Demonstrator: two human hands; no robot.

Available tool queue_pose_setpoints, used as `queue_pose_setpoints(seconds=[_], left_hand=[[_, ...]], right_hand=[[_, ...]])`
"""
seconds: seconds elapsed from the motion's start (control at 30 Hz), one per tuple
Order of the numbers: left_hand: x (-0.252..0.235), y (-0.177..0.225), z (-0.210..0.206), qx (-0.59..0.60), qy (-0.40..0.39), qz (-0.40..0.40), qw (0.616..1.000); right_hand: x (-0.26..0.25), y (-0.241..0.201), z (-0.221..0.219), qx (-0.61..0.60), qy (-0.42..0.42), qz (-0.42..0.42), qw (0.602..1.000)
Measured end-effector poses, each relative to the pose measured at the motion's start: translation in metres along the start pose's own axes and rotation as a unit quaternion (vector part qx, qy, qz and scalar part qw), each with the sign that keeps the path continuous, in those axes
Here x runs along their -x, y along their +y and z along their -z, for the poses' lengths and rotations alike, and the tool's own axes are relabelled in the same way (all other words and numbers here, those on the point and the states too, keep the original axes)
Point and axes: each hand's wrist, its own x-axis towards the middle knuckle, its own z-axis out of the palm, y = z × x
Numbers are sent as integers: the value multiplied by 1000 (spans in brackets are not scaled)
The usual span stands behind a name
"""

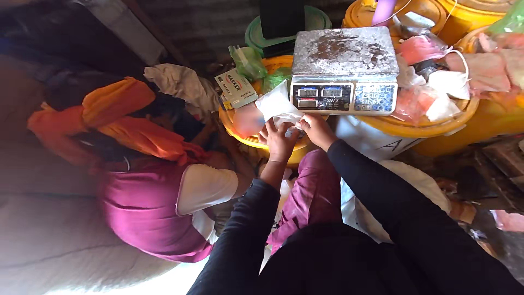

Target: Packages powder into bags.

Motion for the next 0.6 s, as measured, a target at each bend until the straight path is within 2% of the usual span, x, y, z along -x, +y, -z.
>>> queue_pose_setpoints(seconds=[0.17, 0.33, 0.4, 0.5, 0.6], left_hand=[[-2, -1, -2, -40, 14, 8, 999], [-15, -5, 3, -70, -27, 112, 991], [-20, -10, 5, -65, -29, 132, 989], [-15, -8, 7, -49, -8, 108, 993], [-9, -9, 4, -60, 13, 51, 997]], right_hand=[[5, -3, 1, 15, -31, 9, 999], [28, -13, 13, -83, -184, -18, 979], [34, -15, 18, -95, -146, -2, 985], [37, -11, 12, -74, -12, 28, 997], [27, -8, -4, 19, 17, 35, 999]])
